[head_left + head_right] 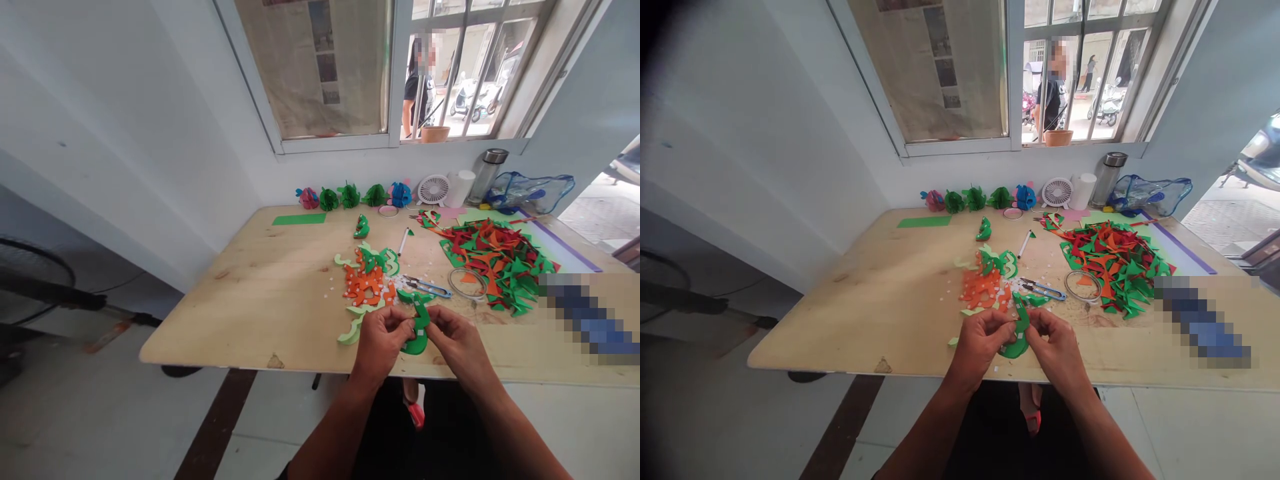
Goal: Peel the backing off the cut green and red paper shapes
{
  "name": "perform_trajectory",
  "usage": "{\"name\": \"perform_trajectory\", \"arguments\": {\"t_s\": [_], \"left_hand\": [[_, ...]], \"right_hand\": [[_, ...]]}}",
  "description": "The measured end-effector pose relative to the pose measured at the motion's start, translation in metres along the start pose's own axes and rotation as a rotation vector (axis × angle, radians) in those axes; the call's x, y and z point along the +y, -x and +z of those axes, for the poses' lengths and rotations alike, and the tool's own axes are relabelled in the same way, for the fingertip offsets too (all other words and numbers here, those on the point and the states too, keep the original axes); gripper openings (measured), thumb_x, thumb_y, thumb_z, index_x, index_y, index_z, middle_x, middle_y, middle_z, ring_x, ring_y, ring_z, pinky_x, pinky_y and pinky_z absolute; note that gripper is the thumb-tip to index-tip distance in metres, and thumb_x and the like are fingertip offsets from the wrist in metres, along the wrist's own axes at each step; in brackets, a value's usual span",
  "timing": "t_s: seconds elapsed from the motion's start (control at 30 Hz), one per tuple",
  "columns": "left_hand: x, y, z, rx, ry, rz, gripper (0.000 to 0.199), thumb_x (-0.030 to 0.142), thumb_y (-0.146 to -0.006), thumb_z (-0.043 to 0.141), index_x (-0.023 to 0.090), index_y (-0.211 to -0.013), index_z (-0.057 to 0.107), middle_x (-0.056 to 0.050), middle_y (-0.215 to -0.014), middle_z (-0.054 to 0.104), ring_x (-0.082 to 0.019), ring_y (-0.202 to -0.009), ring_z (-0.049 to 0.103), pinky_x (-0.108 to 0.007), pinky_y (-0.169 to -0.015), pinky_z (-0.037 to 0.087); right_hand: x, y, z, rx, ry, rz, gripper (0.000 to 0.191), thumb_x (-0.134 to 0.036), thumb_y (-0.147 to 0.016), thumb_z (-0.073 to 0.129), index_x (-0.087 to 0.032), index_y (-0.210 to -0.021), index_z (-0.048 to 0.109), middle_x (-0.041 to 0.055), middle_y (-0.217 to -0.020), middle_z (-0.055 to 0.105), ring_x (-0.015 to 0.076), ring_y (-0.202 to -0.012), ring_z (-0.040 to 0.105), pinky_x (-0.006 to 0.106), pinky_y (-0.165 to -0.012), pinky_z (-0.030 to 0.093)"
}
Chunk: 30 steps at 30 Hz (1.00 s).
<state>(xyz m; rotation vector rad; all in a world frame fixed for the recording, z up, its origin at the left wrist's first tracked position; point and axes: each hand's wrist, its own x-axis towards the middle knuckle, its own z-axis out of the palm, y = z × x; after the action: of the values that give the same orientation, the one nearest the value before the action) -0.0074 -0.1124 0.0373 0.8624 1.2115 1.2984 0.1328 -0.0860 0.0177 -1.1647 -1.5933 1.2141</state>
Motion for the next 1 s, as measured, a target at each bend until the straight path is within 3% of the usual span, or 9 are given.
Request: {"name": "perform_trajectory", "arguments": {"t_s": [0.67,1.0], "left_hand": [[0.0026,-0.0029,-0.004,-0.048,-0.065,-0.002,0.014,0.025,-0.063,0.07,0.014,-0.06,0.062,-0.001,-0.053,0.062,-0.01,-0.049,0.054,-0.021,-0.051,0.041],[0.0054,-0.0003,-0.0046,-0.075,-0.121,0.055,0.016,0.028,-0.067,0.069,0.015,-0.06,0.063,-0.001,-0.055,0.062,-0.011,-0.052,0.054,-0.021,-0.051,0.04]], "right_hand": [[-0.0012,0.0006,-0.0034,-0.038,0.044,-0.01,0.016,-0.033,-0.079,0.059,-0.019,-0.073,0.063,0.0009,-0.064,0.059,0.0167,-0.065,0.055,0.026,-0.061,0.046],[-0.002,0.0006,-0.0039,-0.057,-0.018,0.003,0.024,-0.041,-0.08,0.06,-0.018,-0.085,0.067,0.0028,-0.067,0.062,0.0181,-0.066,0.057,0.028,-0.062,0.048]]}}
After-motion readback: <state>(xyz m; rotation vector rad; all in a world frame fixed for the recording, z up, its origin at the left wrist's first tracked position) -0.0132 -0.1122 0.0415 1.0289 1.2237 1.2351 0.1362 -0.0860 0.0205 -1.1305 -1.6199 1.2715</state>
